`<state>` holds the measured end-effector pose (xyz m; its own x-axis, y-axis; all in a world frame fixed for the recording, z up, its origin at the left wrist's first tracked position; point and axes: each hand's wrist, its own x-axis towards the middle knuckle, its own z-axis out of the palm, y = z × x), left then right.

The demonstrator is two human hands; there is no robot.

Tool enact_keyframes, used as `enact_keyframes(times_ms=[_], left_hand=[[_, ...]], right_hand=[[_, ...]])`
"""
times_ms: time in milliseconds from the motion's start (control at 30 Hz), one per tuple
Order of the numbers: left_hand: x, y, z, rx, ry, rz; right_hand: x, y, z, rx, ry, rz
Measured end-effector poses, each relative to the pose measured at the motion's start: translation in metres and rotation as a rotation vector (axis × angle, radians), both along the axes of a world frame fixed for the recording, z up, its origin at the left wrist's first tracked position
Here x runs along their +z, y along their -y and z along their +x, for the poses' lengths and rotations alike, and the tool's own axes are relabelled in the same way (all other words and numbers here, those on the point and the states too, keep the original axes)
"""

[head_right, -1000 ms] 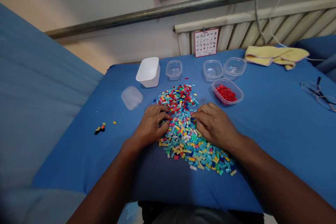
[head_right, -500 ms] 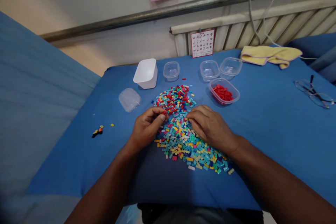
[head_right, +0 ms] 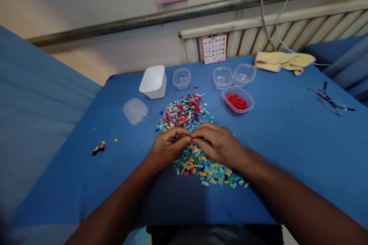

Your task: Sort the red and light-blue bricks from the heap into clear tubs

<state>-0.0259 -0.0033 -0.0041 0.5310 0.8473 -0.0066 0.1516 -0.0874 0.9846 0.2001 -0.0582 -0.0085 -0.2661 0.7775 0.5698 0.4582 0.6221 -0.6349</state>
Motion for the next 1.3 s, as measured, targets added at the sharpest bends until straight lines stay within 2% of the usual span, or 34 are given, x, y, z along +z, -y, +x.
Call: enact_keyframes(times_ms=[167, 300, 500, 567, 633, 767, 833, 1000, 1200, 1300], left_hand=[[-0.006, 0.002, 0.000, -0.028, -0.035, 0.046], [-0.008, 0.002, -0.004, -0.050, -0.137, 0.274], [-0.004, -0.001, -0.006, -0.072, -0.135, 0.589], [0.000, -0.002, -0.007, -0.037, -0.150, 0.690], [0.003, -0.003, -0.007, 0.018, -0.174, 0.742], [0.005, -0.005, -0.007, 0.102, -0.215, 0.728], [0.003, -0.006, -0.006, 0.108, -0.220, 0.732], [0.002, -0.008, -0.008, 0.148, -0.253, 0.740], [0.002, -0.014, -0.018, 0.352, -0.249, 0.672], [0.001, -0.021, -0.025, 0.430, -0.248, 0.667]], right_hand=[[0.000, -0.002, 0.000, -0.007, 0.064, 0.037], [0.002, -0.004, -0.001, 0.008, 0.081, 0.049], [0.012, -0.004, 0.003, -0.027, 0.061, 0.063], [0.016, -0.006, 0.015, -0.112, 0.072, 0.082], [0.018, -0.010, 0.034, -0.291, 0.084, 0.117], [0.016, -0.026, 0.082, -0.718, 0.179, 0.170], [0.011, -0.034, 0.102, -0.798, 0.262, 0.149], [0.000, -0.040, 0.122, -0.833, 0.256, 0.134], [-0.012, -0.038, 0.122, -0.827, 0.236, 0.106], [-0.014, -0.039, 0.124, -0.779, 0.261, 0.134]])
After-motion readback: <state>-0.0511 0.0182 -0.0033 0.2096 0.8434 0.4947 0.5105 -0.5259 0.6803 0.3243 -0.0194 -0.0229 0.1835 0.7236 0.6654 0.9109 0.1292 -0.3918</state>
